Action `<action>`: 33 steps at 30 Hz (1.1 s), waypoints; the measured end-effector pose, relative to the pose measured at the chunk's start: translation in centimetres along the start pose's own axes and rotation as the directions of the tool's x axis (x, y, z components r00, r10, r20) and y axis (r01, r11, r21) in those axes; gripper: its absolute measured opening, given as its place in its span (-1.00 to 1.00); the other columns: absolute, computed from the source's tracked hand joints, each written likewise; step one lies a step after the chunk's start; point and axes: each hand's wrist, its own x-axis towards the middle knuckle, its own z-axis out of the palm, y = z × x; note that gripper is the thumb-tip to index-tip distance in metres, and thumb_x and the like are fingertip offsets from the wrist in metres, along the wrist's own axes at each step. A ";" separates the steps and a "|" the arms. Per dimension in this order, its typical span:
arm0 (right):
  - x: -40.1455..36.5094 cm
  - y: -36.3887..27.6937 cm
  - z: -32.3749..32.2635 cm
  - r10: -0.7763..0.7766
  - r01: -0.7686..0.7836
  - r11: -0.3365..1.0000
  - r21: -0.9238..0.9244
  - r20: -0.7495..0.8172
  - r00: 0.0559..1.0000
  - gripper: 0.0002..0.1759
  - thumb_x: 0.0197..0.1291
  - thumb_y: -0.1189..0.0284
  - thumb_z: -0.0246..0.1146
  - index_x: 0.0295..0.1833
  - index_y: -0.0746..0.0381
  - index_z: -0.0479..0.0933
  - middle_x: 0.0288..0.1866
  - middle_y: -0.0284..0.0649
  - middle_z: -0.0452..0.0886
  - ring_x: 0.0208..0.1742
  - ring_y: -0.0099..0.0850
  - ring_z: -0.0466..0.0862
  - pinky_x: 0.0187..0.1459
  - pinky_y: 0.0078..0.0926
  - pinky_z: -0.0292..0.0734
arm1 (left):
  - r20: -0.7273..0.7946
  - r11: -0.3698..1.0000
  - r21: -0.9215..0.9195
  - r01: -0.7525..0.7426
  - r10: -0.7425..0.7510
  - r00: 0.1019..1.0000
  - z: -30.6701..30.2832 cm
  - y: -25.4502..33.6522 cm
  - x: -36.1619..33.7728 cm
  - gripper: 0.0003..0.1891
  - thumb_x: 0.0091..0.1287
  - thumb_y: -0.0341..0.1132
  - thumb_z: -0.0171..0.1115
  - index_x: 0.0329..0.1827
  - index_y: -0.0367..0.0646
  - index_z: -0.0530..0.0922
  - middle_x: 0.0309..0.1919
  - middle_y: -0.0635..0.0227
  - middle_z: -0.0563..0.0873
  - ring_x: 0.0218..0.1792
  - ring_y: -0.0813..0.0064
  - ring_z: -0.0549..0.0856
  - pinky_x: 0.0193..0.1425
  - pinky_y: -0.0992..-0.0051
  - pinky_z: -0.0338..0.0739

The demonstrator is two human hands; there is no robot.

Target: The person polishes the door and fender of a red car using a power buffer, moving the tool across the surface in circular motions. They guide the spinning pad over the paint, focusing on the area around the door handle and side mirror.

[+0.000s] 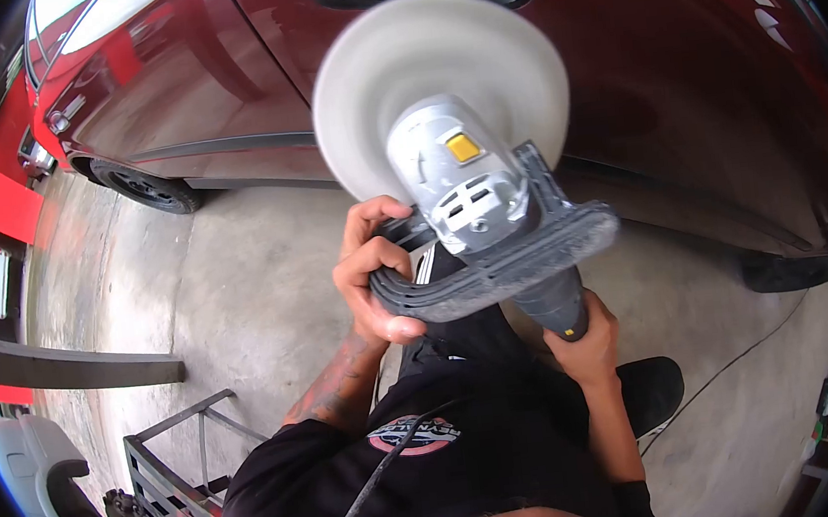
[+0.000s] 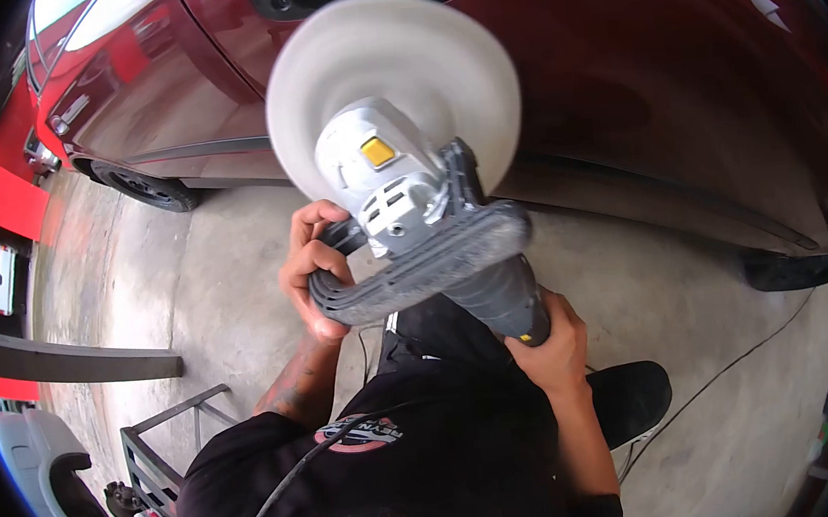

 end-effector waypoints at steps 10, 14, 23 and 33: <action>10.2 -5.6 8.6 -0.265 0.255 0.962 0.094 0.125 0.956 -0.39 -0.10 0.41 0.49 0.17 0.23 0.59 -0.05 0.06 0.74 0.00 0.07 0.74 0.02 -0.11 0.67 | -0.211 0.959 0.251 -0.134 0.189 0.959 -10.5 0.4 3.6 -0.03 0.04 0.62 0.29 -0.37 -0.37 0.45 0.35 -0.36 0.41 0.28 0.01 0.58 0.47 0.08 0.38; 14.3 -9.0 12.2 -0.329 0.297 0.932 0.207 0.136 0.935 -0.40 -0.07 0.44 0.45 0.19 0.26 0.57 -0.05 0.12 0.73 0.00 0.10 0.73 0.01 -0.13 0.67 | -0.178 0.913 0.350 -0.209 0.284 0.942 -15.6 1.9 7.7 0.13 0.05 0.63 0.29 -0.09 -0.59 0.40 0.30 -0.34 0.50 0.27 0.04 0.61 0.43 0.15 0.46; 14.8 -8.4 13.1 -0.353 0.323 0.920 0.220 0.114 0.929 -0.41 -0.07 0.42 0.46 0.18 0.20 0.59 -0.11 0.08 0.75 -0.03 0.09 0.74 -0.02 -0.15 0.67 | -0.168 0.858 0.488 -0.163 0.276 0.946 -15.8 2.6 7.7 -0.01 0.04 0.70 0.19 -0.52 -0.31 0.42 0.20 -0.30 0.62 0.16 0.08 0.63 0.38 0.12 0.39; 17.0 -15.1 13.3 -0.455 0.412 0.875 0.256 0.138 0.880 -0.47 0.04 0.40 0.38 0.20 0.17 0.57 -0.21 0.08 0.76 -0.11 0.10 0.76 -0.03 -0.04 0.67 | -0.248 0.925 0.350 -0.145 0.241 0.938 -22.0 5.4 11.6 -0.03 0.21 0.53 0.22 -0.22 -0.51 0.52 0.01 -0.16 0.64 0.14 0.03 0.68 0.27 -0.21 0.61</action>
